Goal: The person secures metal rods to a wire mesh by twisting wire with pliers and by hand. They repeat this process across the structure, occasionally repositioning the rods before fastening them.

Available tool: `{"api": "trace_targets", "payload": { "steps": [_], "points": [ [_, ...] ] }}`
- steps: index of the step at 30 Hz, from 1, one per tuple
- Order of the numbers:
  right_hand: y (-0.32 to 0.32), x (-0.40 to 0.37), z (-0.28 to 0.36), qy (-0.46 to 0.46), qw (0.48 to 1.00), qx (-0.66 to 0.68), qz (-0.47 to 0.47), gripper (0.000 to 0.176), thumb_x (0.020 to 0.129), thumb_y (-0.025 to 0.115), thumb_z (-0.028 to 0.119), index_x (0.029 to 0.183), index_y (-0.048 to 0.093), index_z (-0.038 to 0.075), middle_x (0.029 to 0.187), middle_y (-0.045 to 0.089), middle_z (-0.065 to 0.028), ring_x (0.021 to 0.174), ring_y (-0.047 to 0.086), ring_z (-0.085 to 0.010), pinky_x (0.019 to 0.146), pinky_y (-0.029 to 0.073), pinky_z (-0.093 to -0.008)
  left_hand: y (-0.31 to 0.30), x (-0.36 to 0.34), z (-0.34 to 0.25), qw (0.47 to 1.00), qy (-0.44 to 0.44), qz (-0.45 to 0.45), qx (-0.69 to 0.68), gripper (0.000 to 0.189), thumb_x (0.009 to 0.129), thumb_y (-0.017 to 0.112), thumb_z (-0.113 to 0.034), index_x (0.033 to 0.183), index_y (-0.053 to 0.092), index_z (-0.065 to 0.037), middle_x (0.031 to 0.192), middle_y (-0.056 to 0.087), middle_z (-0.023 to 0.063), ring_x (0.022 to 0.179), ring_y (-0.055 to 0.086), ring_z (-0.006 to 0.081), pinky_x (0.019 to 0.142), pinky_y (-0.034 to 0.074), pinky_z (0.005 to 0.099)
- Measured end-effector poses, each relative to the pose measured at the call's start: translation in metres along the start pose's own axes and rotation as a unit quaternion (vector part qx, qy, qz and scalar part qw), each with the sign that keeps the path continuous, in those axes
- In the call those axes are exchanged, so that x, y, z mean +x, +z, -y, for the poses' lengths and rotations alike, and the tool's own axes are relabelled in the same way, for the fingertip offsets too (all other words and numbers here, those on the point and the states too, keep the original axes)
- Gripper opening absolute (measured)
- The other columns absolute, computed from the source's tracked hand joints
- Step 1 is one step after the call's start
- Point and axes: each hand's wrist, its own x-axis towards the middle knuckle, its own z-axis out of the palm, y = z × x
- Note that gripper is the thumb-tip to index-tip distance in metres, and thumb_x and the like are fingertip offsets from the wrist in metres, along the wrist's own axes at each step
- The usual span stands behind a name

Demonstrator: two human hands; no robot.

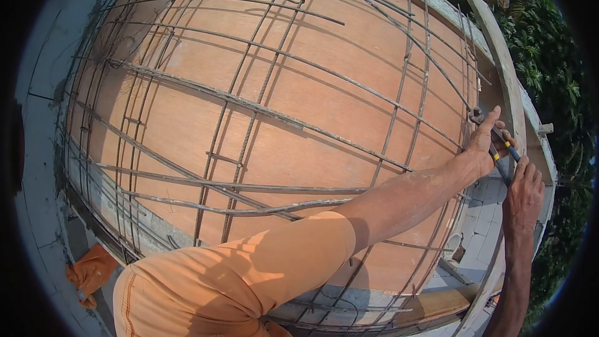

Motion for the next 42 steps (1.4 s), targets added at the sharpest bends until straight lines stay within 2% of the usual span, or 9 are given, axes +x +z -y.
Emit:
{"api": "trace_targets", "payload": {
  "steps": [5, 8, 10, 18, 23, 25, 27, 32, 42],
  "points": [
    [-0.002, 0.027, -0.034, -0.009, 0.963, 0.221, 0.153, 0.014, 0.085, 0.054, -0.001, 0.098, 0.054, -0.006, 0.093, 0.055, -0.0249, 0.087, 0.057, -0.0428, 0.073, 0.048, -0.0456, -0.004, 0.001, -0.003, 0.999, 0.019, 0.044, 0.004, 0.068, 0.071, 0.077, -0.066, 0.093, 0.051, -0.008, 0.063, 0.06, 0.0094, 0.055, 0.064, 0.0257, 0.056, 0.057, 0.039],
    [0.021, 0.029, -0.049, -0.075, 0.948, 0.309, 0.017, 0.013, 0.086, 0.055, 0.004, 0.093, 0.052, -0.006, 0.08, 0.057, -0.0213, 0.068, 0.06, -0.0362, 0.058, 0.049, -0.0429, -0.007, 0.001, -0.004, 0.999, 0.019, 0.03, 0.024, 0.071, 0.068, 0.078, -0.069, 0.092, 0.051, -0.009, 0.062, 0.059, 0.0079, 0.053, 0.063, 0.0246, 0.057, 0.055, 0.0381],
    [-0.057, 0.044, -0.029, 0.224, 0.733, 0.547, 0.336, 0.015, 0.086, 0.057, 0.008, 0.09, 0.053, -0.006, 0.067, 0.055, -0.0143, 0.048, 0.053, -0.0248, 0.042, 0.043, -0.0373, -0.006, -0.005, -0.01, 0.998, 0.027, 0.021, 0.045, 0.07, 0.067, 0.079, -0.069, 0.092, 0.051, -0.009, 0.063, 0.059, 0.0075, 0.054, 0.064, 0.0245, 0.058, 0.055, 0.0379],
    [-0.05, 0.031, -0.028, 0.208, 0.419, 0.753, 0.463, 0.023, 0.097, 0.055, 0.017, 0.1, 0.057, -0.006, 0.067, 0.058, -0.0072, 0.05, 0.053, -0.0129, 0.04, 0.043, -0.0295, -0.003, -0.008, -0.007, 0.997, 0.024, -0.035, 0.062, 0.047, 0.077, 0.082, -0.046, 0.092, 0.052, -0.012, 0.074, 0.065, 0.0061, 0.064, 0.068, 0.0226, 0.064, 0.058, 0.039],
    [-0.06, 0.03, -0.025, 0.206, 0.542, 0.669, 0.465, 0.033, 0.098, 0.058, 0.025, 0.106, 0.055, -0.008, 0.066, 0.061, -0.012, 0.056, 0.063, -0.0212, 0.043, 0.048, -0.0385, -0.006, -0.004, -0.004, 0.996, 0.013, -0.056, 0.068, 0.029, 0.084, 0.078, -0.034, 0.082, 0.058, -0.012, 0.065, 0.062, 0.0026, 0.056, 0.065, 0.0241, 0.059, 0.054, 0.0418],
    [-0.073, 0.027, -0.019, 0.057, 0.853, 0.418, 0.308, 0.063, 0.089, 0.072, 0.037, 0.121, 0.048, -0.012, 0.07, 0.062, -0.0157, 0.067, 0.068, -0.027, 0.055, 0.053, -0.0415, -0.006, 0.001, -0.006, 0.995, 0.005, -0.068, 0.07, 0.029, 0.083, 0.078, -0.034, 0.08, 0.059, -0.013, 0.064, 0.061, 0.0027, 0.053, 0.064, 0.0241, 0.061, 0.054, 0.0415],
    [-0.089, 0.01, 0.01, -0.027, 0.974, 0.133, 0.184, 0.106, 0.07, 0.085, 0.041, 0.146, 0.03, -0.009, 0.102, 0.061, -0.023, 0.094, 0.065, -0.0316, 0.069, 0.052, -0.0424, 0.0, -0.007, -0.007, 0.994, 0.017, -0.077, 0.074, 0.03, 0.084, 0.077, -0.036, 0.077, 0.058, -0.013, 0.061, 0.06, 0.0034, 0.052, 0.063, 0.0235, 0.055, 0.05, 0.0368],
    [-0.003, -0.021, 0.031, -0.009, 0.98, -0.196, -0.012, 0.063, 0.092, 0.056, 0.015, 0.148, 0.033, -0.001, 0.125, 0.054, -0.0169, 0.102, 0.057, -0.0237, 0.079, 0.05, -0.0341, -0.007, 0.003, 0.002, 0.995, 0.012, -0.087, 0.055, 0.033, 0.082, 0.078, -0.033, 0.088, 0.052, -0.013, 0.062, 0.06, 0.0046, 0.047, 0.06, 0.0218, 0.046, 0.051, 0.0352],
    [0.013, -0.001, 0.002, 0.006, 0.985, 0.168, 0.04, 0.071, 0.072, 0.049, -0.017, 0.141, 0.037, -0.007, 0.106, 0.053, -0.0233, 0.098, 0.055, -0.0424, 0.08, 0.046, -0.0485, -0.002, -0.006, -0.003, 0.996, 0.059, -0.055, 0.033, 0.057, 0.074, 0.078, -0.061, 0.09, 0.051, -0.013, 0.057, 0.057, 0.0044, 0.042, 0.058, 0.0187, 0.04, 0.05, 0.0317]
  ]
}}
